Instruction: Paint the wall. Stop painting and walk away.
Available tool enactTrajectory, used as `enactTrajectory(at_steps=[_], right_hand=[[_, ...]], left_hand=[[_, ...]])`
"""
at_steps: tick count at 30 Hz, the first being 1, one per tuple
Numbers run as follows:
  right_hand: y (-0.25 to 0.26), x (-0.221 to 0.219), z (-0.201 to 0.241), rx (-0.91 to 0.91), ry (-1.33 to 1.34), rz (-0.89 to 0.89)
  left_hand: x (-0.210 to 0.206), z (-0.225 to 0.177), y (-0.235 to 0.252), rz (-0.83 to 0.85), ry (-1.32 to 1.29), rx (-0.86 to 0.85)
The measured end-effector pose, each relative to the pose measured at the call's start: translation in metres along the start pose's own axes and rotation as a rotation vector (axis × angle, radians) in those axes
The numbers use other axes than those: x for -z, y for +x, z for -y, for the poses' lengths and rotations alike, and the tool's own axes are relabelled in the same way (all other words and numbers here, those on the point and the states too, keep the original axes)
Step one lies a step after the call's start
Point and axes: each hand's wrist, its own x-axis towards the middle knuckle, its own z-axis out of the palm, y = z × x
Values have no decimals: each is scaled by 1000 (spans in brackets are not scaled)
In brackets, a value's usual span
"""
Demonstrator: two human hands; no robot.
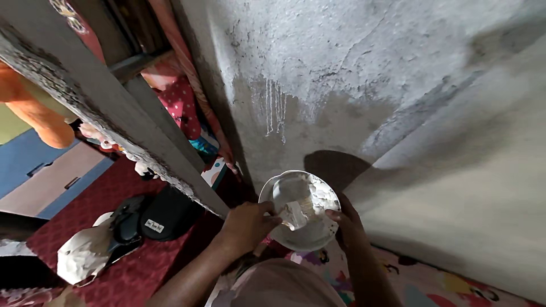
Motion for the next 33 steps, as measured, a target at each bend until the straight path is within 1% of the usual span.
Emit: enactTrajectory(at_steps=[4,7,10,15,17,20,23,26,28,30,33], right_hand=[[0,-3,6,27,-56,-44],[2,-4,9,21,-56,-58],[2,-4,14,-18,-23,-88],[4,0,13,-32,11,-115],[3,1,12,-19,29,-97],[1,1,13,-6,48,-59],[-1,-4,14,54,-37,-62],[-4,-10,14,92,-189,-92],[-6,-12,16,112,-271,-80],[-8,-15,17,126,-293,-72],[-7,-20,17,93,-263,-86]], left_hand=[[-11,-2,4,-25,-58,-35],[-11,-6,3,-44,-26,-51],[5,-8,-1,-89,64,-54],[36,-12,-8,-151,220,-76],[43,-17,-6,-139,282,-40],[49,-24,4,-115,385,63],[44,-32,11,-66,489,130],[35,-42,11,-24,603,134],[32,-50,8,4,680,111],[30,-58,6,51,758,89],[25,-68,4,126,851,51]])
